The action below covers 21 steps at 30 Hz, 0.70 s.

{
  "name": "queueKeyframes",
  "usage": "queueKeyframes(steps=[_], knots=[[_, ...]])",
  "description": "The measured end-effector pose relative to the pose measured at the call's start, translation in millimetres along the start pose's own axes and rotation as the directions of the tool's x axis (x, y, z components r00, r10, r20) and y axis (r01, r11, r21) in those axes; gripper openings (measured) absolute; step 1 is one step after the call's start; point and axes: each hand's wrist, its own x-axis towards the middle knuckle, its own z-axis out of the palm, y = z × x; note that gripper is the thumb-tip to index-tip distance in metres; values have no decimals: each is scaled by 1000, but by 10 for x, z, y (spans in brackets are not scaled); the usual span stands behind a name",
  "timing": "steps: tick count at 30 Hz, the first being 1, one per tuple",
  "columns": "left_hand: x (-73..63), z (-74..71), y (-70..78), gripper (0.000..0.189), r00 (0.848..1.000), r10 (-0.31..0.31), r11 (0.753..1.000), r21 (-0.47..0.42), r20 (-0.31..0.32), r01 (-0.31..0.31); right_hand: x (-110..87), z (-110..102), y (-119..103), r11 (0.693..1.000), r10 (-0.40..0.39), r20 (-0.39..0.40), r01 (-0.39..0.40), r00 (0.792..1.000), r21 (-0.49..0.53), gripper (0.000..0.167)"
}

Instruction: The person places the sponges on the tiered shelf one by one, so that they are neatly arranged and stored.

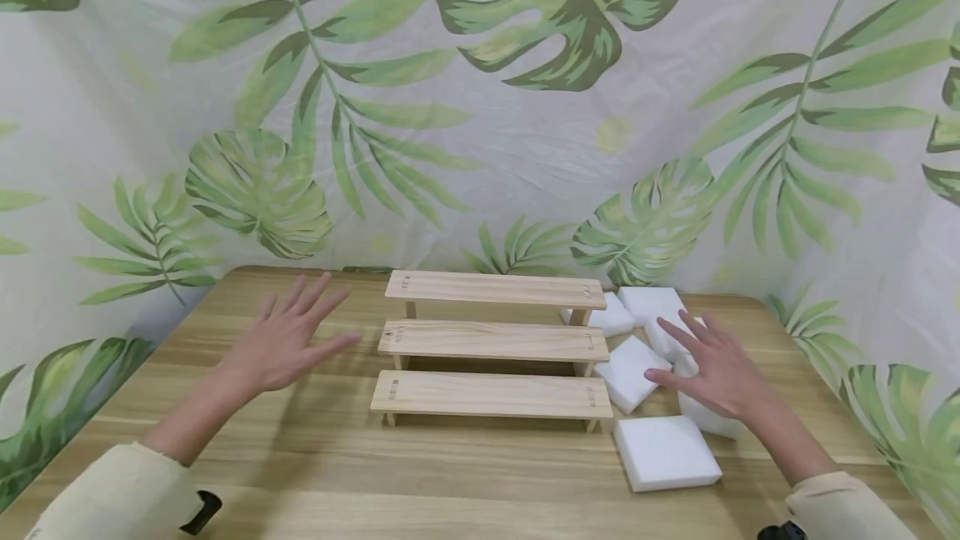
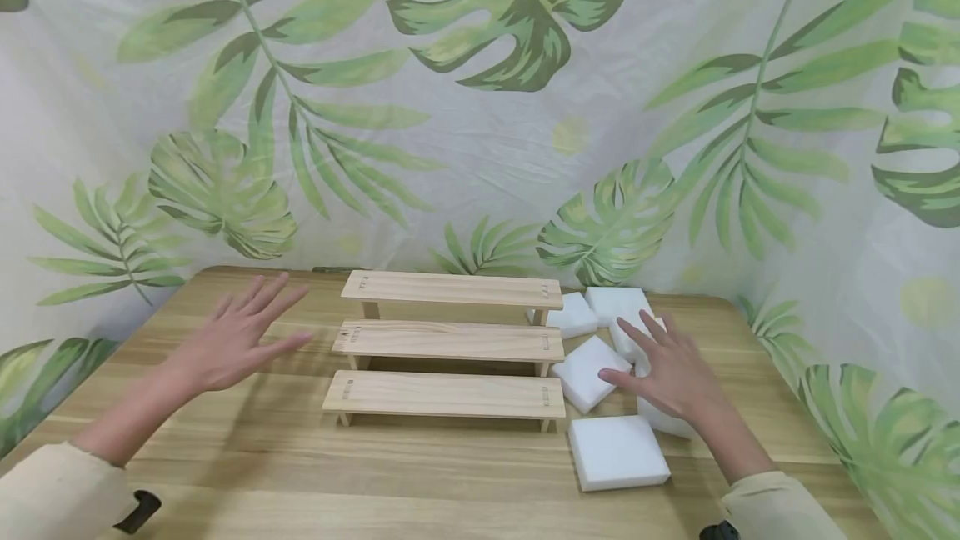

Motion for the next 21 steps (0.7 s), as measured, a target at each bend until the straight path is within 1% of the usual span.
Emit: queueKeyframes(steps=[3,6,9,12,16,18,21], knots=[[20,16,43,80,999,41,998,-45,-8,-41,8,-3,-42,998,-38,-12,38,999,47,81],[37,28,96,77,995,90,992,-90,-40,-93,21,16,-58,990,-85,-27,87,996,108,75],[57,46,157,74,990,123,979,-154,-69,-132,50,34,-62,978,-141,-39,146,989,151,69],[83,76,205,72,990,124,965,-223,-65,-135,95,36,-67,966,-184,-15,183,983,180,64],[117,122,234,70,991,121,949,-289,-50,-130,151,34,-61,955,-223,31,212,974,208,61],[133,145,240,67,990,130,939,-316,-45,-138,175,37,-51,947,-248,46,232,968,220,60],[156,184,244,64,987,157,925,-345,-38,-160,216,43,-36,931,-300,72,275,951,240,59]])
